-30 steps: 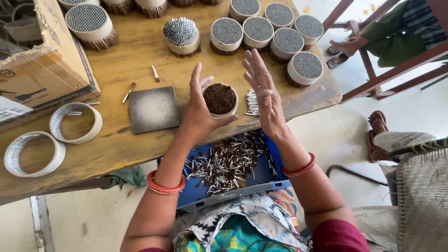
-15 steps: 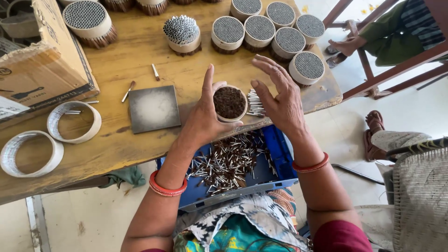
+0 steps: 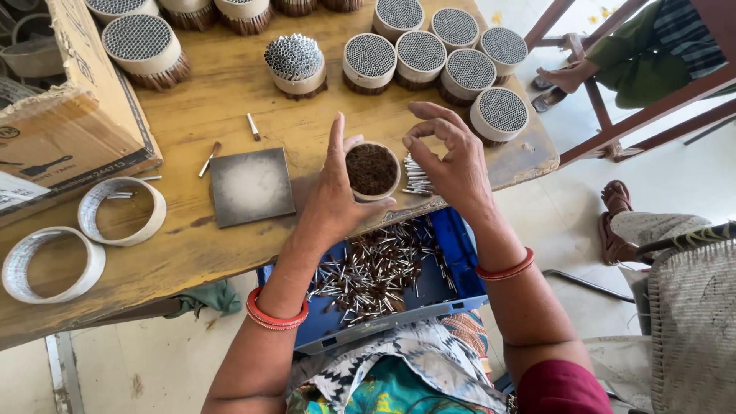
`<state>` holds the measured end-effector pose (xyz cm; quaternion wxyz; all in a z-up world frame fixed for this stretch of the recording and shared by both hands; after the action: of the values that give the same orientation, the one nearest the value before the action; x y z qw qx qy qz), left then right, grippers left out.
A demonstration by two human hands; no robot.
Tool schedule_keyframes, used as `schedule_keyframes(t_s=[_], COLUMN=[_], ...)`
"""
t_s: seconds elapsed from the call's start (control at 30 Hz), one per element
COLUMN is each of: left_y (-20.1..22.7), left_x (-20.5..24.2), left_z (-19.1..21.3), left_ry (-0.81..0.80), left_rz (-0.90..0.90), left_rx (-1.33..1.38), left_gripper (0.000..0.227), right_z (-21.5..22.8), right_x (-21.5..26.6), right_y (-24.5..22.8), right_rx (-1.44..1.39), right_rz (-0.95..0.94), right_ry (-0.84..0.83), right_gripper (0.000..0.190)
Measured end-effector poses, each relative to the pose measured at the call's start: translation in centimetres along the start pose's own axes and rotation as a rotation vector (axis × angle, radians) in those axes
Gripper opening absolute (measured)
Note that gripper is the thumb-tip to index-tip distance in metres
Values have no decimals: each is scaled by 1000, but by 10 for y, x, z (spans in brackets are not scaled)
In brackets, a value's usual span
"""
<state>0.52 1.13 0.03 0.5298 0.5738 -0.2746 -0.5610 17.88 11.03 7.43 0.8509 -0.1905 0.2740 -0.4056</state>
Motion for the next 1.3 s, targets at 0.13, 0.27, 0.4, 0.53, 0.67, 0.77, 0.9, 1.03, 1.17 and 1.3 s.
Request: schedule_keyframes(t_s=[0.13,0.27,0.4,0.53,0.67,0.77,0.9,1.03,1.17,1.3], left_y=[-10,-7,-10,0,17,19,25,17,18,23], left_x=[7,6,10,12,7,5,10,27,36,26], left_z=[6,7,20,39,41,43,46,44,43,57], left_ry=[116,58,-83,-77,-120,-123,-134,-101,-58,-142], left_rz=[-97,0,-70,119,170,190,249,137,46,213], left_rx=[16,-10,250,45,-50,-72,-111,-86,-121,-138], left_gripper=[148,148,135,112,82,80,82,81,84,82], right_z=[-1,-12,-40,-13,-20,-20,-21,-30,-38,-30], right_x=[6,11,12,-1,-13,-20,-26,-7,10,17], right_y=[7,-5,-5,-2,10,6,-11,-22,-17,-16], right_rx=[-57,26,349,-4,-42,-14,157,235,211,27], right_rz=[115,355,701,530,266,300,422,370,454,514], right_ry=[104,204,-174,-332,-557,-595,-586,-639,-495,-422], right_gripper=[31,71,103,96,101,98,99,100,96,89])
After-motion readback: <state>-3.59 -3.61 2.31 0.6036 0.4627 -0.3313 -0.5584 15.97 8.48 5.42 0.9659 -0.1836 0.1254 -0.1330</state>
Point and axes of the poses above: each hand's wrist, its own x-axis away from the middle knuckle, its own z-axis out of the back of the hand, y = z × x, the point moved 1 cm from there along -x, towards the middle knuckle, and after that the axes turned 15 degrees about x, right-handed, at the moved point
